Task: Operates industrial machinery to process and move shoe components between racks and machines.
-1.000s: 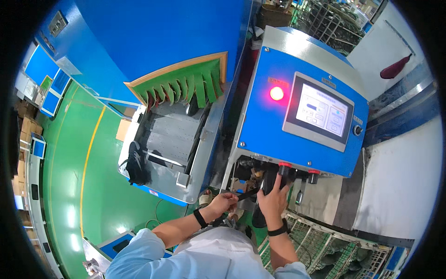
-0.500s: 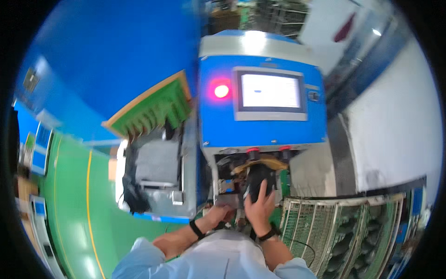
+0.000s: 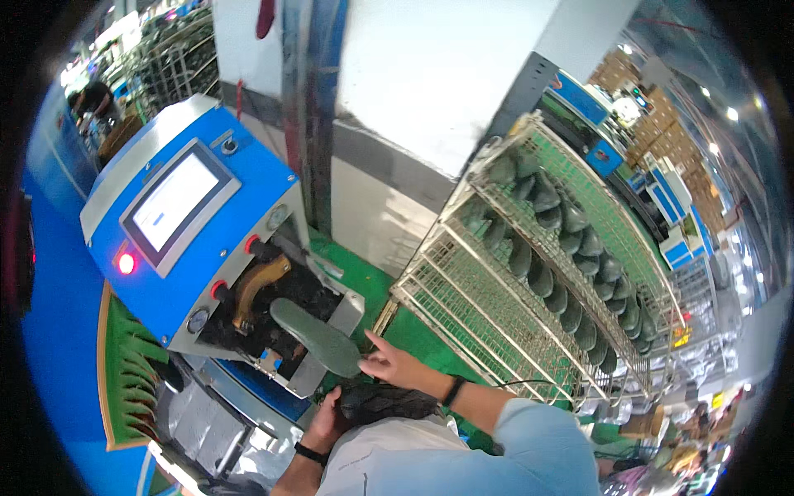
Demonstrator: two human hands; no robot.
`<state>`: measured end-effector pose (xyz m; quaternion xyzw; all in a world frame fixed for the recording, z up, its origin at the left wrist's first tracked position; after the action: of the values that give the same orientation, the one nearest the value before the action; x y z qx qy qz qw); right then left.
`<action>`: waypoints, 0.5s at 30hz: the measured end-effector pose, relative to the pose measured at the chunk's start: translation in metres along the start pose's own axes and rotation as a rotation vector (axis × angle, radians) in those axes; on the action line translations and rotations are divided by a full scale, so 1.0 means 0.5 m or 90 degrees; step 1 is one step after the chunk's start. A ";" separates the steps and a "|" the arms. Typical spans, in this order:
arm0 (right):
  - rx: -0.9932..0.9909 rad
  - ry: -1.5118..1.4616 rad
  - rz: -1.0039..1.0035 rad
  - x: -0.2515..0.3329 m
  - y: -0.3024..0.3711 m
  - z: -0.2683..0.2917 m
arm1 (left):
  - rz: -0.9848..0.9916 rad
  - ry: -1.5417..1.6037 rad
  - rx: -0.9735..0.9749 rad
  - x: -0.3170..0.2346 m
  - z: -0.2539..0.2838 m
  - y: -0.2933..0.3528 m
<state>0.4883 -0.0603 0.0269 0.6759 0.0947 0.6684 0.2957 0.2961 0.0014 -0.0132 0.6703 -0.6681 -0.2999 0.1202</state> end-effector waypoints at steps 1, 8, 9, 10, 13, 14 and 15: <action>0.008 -0.051 -0.013 0.010 -0.032 -0.016 | 0.006 -0.017 0.005 0.008 0.010 0.002; 0.057 -0.326 0.065 0.018 -0.153 -0.157 | -0.116 -0.061 -0.236 -0.003 0.158 0.070; 0.073 -0.402 0.098 0.030 -0.141 -0.127 | -0.137 -0.118 -0.311 -0.015 0.155 0.090; 0.089 -0.477 0.129 0.039 -0.128 -0.092 | -0.151 -0.139 -0.333 -0.021 0.179 0.098; 0.119 -0.473 0.138 0.039 -0.075 0.047 | -0.185 -0.150 -0.349 -0.036 0.160 0.118; 0.113 -0.459 0.131 0.029 -0.059 0.085 | -0.190 -0.148 -0.356 -0.034 0.152 0.118; 0.088 -0.478 0.118 0.034 -0.024 0.129 | -0.206 -0.161 -0.363 -0.032 0.146 0.119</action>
<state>0.5550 -0.0595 0.0396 0.8973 -0.0366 0.3907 0.2021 0.2072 0.0295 -0.0337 0.6646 -0.4521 -0.5702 0.1695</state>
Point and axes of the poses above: each hand's wrist, its own y-axis away from the middle knuckle, its own z-axis out of the back of the hand, x = y × z, the point moved 5 cm from there along -y, towards the middle knuckle, and after that the axes turned 5 degrees about y, right-handed, at the moved point
